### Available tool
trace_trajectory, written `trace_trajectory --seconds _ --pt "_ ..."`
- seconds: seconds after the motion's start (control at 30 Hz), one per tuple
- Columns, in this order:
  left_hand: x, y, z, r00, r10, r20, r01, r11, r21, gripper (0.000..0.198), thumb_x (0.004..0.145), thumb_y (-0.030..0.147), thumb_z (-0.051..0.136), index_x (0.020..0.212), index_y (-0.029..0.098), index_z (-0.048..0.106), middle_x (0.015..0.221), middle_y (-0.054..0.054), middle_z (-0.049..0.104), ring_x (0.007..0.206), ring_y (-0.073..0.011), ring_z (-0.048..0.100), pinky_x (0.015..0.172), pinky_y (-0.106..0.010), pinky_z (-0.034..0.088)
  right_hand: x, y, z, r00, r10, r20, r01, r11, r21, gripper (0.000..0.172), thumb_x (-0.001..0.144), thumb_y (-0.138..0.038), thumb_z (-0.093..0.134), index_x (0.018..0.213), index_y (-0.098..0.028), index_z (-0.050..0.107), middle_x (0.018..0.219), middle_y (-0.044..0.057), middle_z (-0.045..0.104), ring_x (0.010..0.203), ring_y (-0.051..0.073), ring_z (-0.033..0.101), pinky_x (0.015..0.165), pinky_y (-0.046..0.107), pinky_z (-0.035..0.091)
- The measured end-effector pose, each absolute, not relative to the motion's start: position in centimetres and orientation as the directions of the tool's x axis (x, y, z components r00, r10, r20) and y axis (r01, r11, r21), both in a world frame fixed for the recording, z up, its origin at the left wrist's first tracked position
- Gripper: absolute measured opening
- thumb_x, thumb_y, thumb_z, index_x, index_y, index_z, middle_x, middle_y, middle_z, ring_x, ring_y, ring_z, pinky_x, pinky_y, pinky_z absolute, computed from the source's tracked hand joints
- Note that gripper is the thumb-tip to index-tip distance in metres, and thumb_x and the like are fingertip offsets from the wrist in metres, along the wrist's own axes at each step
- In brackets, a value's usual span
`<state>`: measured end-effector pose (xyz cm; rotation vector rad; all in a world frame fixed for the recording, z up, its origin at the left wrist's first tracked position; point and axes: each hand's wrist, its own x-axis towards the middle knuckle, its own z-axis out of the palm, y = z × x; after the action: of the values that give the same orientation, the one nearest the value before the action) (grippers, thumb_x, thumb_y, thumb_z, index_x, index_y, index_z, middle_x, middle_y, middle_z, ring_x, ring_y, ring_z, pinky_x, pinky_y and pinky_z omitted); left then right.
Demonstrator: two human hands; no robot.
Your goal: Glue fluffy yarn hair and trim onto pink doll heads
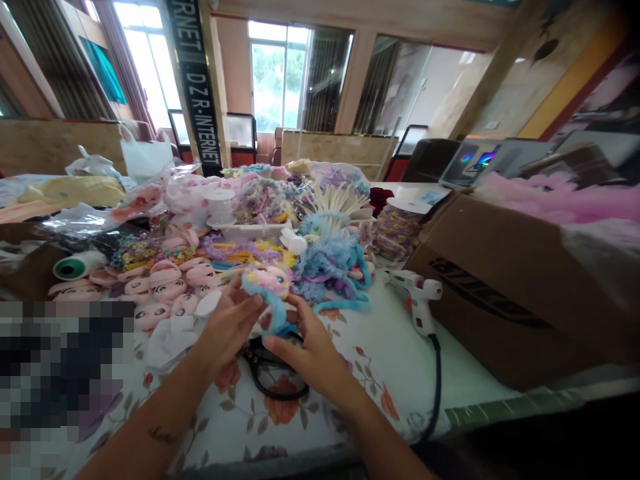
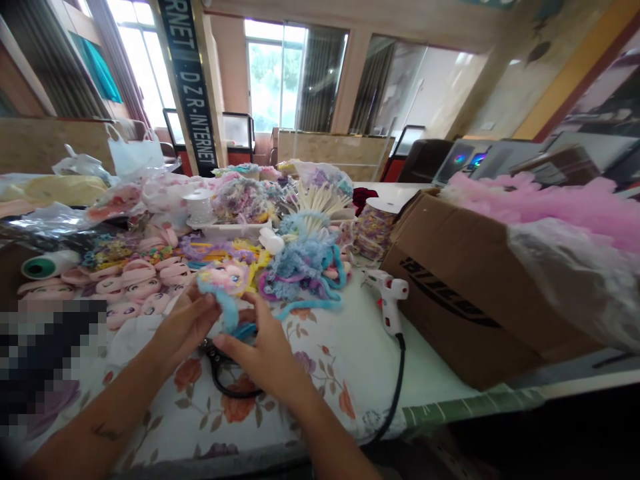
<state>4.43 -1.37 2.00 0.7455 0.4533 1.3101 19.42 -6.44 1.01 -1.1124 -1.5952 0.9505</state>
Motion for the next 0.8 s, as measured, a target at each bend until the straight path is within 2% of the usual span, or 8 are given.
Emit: trace_trajectory --seconds 0.07,0.13,0.2,0.3,0.43,0.57,0.67,0.8 --pt "4.1 -0.9 2.1 0.106 0.988 0.114 -0.727 -0.002 0.687 0.039 0.062 0.004 0.079 0.094 0.022 0.065 0.084 0.002 0.071 0.075 -0.0112 0.068 0.072 -0.018 0.056 19.1 -6.2 1.0 -0.12 0.965 0.235 0.17 0.253 -0.952 0.045 0.081 -0.033 0.066 0.122 -0.024 0.049 0.092 0.001 0.068 0.081 0.018 0.066 0.069 0.027 0.052" --pt "3.7 -0.3 2.3 -0.006 0.996 0.085 -0.761 -0.059 0.646 0.03 0.067 0.0 0.073 0.088 0.02 0.065 0.077 0.003 0.07 0.074 -0.0101 0.068 0.074 -0.018 0.057 19.5 -6.2 1.2 -0.034 0.965 0.261 0.262 0.26 -0.929 0.033 0.082 -0.031 0.064 0.113 -0.023 0.056 0.073 -0.002 0.064 0.064 0.015 0.061 0.057 0.024 0.047" --pt "3.2 0.5 2.4 -0.094 0.996 0.007 -0.801 -0.08 0.594 0.017 0.078 -0.001 0.062 0.082 0.016 0.064 0.075 0.002 0.07 0.072 -0.0095 0.068 0.073 -0.019 0.058 20.3 -6.5 1.7 0.029 0.935 0.354 0.427 0.309 -0.85 0.025 0.084 -0.03 0.062 0.108 -0.022 0.061 0.072 -0.001 0.064 0.062 0.015 0.059 0.057 0.024 0.045" --pt "2.7 1.3 2.7 -0.15 0.981 -0.12 -0.842 -0.064 0.536 0.021 0.09 0.003 0.047 0.08 0.013 0.062 0.074 0.0 0.07 0.071 -0.0091 0.069 0.071 -0.02 0.059 21.3 -7.7 2.5 -0.06 0.864 0.499 0.605 0.429 -0.67 0.021 0.089 -0.029 0.057 0.108 -0.021 0.064 0.083 0.003 0.069 0.071 0.016 0.062 0.066 0.025 0.045" --pt "2.8 1.2 3.2 -0.066 0.975 -0.21 -0.831 0.063 0.552 0.028 0.096 0.013 0.037 0.083 0.012 0.062 0.081 -0.007 0.072 0.075 -0.0136 0.071 0.069 -0.022 0.06 21.0 -9.2 2.8 -0.421 0.827 0.373 0.659 0.562 -0.501 0.016 0.091 -0.033 0.056 0.093 -0.021 0.066 0.074 0.002 0.068 0.069 0.016 0.063 0.062 0.023 0.041" --pt "3.1 0.4 3.8 0.016 0.947 -0.32 -0.827 0.193 0.529 0.027 0.097 0.018 0.036 0.087 0.012 0.06 0.085 -0.01 0.069 0.071 -0.0131 0.07 0.06 -0.018 0.059 20.0 -9.2 1.9 -0.59 0.79 0.17 0.608 0.573 -0.55 0.022 0.089 -0.032 0.061 0.07 -0.02 0.06 0.063 -0.001 0.066 0.063 0.013 0.064 0.058 0.019 0.04" --pt "2.9 0.0 4.1 0.12 0.939 -0.323 -0.839 0.27 0.473 0.03 0.098 0.023 0.033 0.085 0.012 0.058 0.072 -0.005 0.061 0.057 -0.0076 0.063 0.044 -0.009 0.05 20.3 -8.9 1.2 -0.543 0.828 0.143 0.62 0.51 -0.597 0.028 0.087 -0.041 0.062 0.068 -0.02 0.063 0.063 -0.001 0.066 0.065 0.013 0.065 0.059 0.019 0.041" --pt "3.0 -0.4 4.0 0.242 0.937 -0.25 -0.799 0.339 0.496 0.035 0.099 0.021 0.028 0.076 0.012 0.052 0.062 -0.001 0.051 0.043 -0.0024 0.048 0.033 -0.006 0.035 22.3 -8.2 0.8 -0.294 0.913 0.282 0.674 0.408 -0.616 0.023 0.09 -0.041 0.057 0.091 -0.022 0.07 0.083 0.003 0.072 0.08 0.018 0.065 0.072 0.025 0.046"
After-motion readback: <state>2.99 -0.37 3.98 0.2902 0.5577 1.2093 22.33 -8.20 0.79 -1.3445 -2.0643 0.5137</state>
